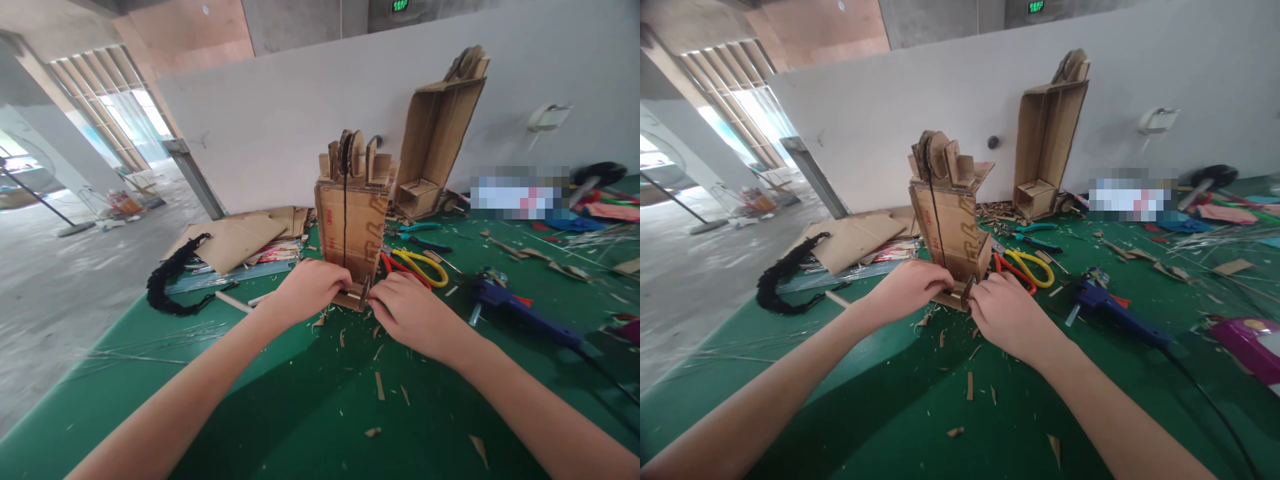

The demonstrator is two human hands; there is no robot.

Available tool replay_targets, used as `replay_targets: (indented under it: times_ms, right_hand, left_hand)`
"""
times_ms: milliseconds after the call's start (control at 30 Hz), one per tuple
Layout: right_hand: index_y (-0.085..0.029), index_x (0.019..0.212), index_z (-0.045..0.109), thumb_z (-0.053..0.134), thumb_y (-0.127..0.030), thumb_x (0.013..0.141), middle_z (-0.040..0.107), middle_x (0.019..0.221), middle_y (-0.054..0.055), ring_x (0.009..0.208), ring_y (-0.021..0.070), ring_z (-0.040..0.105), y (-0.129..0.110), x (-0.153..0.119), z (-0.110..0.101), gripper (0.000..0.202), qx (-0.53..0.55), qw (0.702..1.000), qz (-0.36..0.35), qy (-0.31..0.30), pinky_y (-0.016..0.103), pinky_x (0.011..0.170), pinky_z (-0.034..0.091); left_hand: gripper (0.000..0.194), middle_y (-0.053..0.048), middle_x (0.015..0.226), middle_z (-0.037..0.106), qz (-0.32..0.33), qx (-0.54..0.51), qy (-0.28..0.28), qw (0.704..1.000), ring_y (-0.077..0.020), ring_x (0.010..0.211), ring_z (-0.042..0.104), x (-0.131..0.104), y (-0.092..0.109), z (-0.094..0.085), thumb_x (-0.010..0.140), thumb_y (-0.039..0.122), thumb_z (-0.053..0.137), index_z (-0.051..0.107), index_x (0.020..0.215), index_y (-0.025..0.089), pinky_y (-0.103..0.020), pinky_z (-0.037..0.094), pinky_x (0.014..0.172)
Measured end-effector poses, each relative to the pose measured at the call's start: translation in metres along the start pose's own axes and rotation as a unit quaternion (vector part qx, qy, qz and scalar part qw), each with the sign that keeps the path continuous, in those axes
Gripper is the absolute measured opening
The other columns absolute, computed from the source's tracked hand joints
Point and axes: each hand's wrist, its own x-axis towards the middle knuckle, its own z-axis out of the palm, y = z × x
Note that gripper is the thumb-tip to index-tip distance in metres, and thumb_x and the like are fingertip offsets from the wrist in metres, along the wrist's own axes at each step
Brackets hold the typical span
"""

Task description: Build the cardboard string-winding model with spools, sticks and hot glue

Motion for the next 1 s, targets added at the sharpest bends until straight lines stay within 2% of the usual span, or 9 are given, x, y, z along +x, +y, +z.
replay_targets:
  times_ms: [133, 267, 500, 733, 1000]
  right_hand:
    - [-0.016, 0.075, 0.061, 0.039, -0.019, 0.091, 0.065, 0.072, 0.007, 0.076, 0.0209, 0.055, -0.0002, 0.0013, 0.0010, 0.027, -0.047, 0.999, 0.010, -0.020, 0.036, 0.078, 0.036]
    - [-0.015, 0.077, 0.062, 0.042, -0.019, 0.091, 0.066, 0.075, 0.007, 0.077, 0.0226, 0.056, -0.0002, 0.0021, 0.0037, 0.025, -0.061, 0.997, 0.012, -0.038, 0.037, 0.075, 0.036]
    - [-0.013, 0.078, 0.061, 0.046, -0.016, 0.089, 0.062, 0.071, 0.007, 0.073, 0.0207, 0.055, 0.0015, 0.0024, 0.0084, 0.019, -0.041, 0.999, -0.011, -0.006, 0.034, 0.071, 0.038]
    - [-0.015, 0.073, 0.060, 0.042, -0.012, 0.090, 0.060, 0.067, 0.006, 0.069, 0.0197, 0.053, 0.0010, 0.0024, 0.0090, 0.025, -0.054, 0.997, -0.054, 0.032, 0.032, 0.072, 0.038]
    - [-0.012, 0.075, 0.062, 0.042, -0.012, 0.090, 0.062, 0.070, 0.007, 0.073, 0.0206, 0.055, -0.0033, 0.0036, 0.0040, 0.025, -0.056, 0.997, -0.058, 0.022, 0.033, 0.073, 0.039]
  left_hand:
    - [0.027, 0.002, 0.087, 0.071, 0.002, -0.018, -0.003, 1.000, -0.0131, 0.076, 0.063, 0.0001, -0.0017, 0.0007, 0.084, 0.014, 0.043, 0.067, 0.088, 0.023, -0.026, 0.044, 0.071]
    - [0.026, 0.003, 0.088, 0.072, 0.008, -0.016, -0.005, 1.000, -0.0137, 0.078, 0.063, 0.0002, -0.0020, 0.0022, 0.084, 0.013, 0.044, 0.067, 0.089, 0.024, -0.027, 0.044, 0.073]
    - [0.027, 0.001, 0.089, 0.071, 0.006, 0.009, -0.005, 1.000, -0.0159, 0.082, 0.063, 0.0010, 0.0002, 0.0039, 0.085, 0.014, 0.043, 0.068, 0.091, 0.024, -0.029, 0.044, 0.076]
    - [0.026, 0.001, 0.084, 0.070, -0.003, 0.021, -0.001, 1.000, -0.0166, 0.081, 0.061, 0.0018, 0.0032, 0.0027, 0.084, 0.014, 0.045, 0.068, 0.089, 0.024, -0.032, 0.043, 0.076]
    - [0.027, 0.000, 0.083, 0.070, 0.007, 0.004, 0.013, 1.000, -0.0175, 0.084, 0.058, 0.0020, 0.0001, 0.0038, 0.082, 0.010, 0.045, 0.069, 0.088, 0.023, -0.030, 0.043, 0.076]
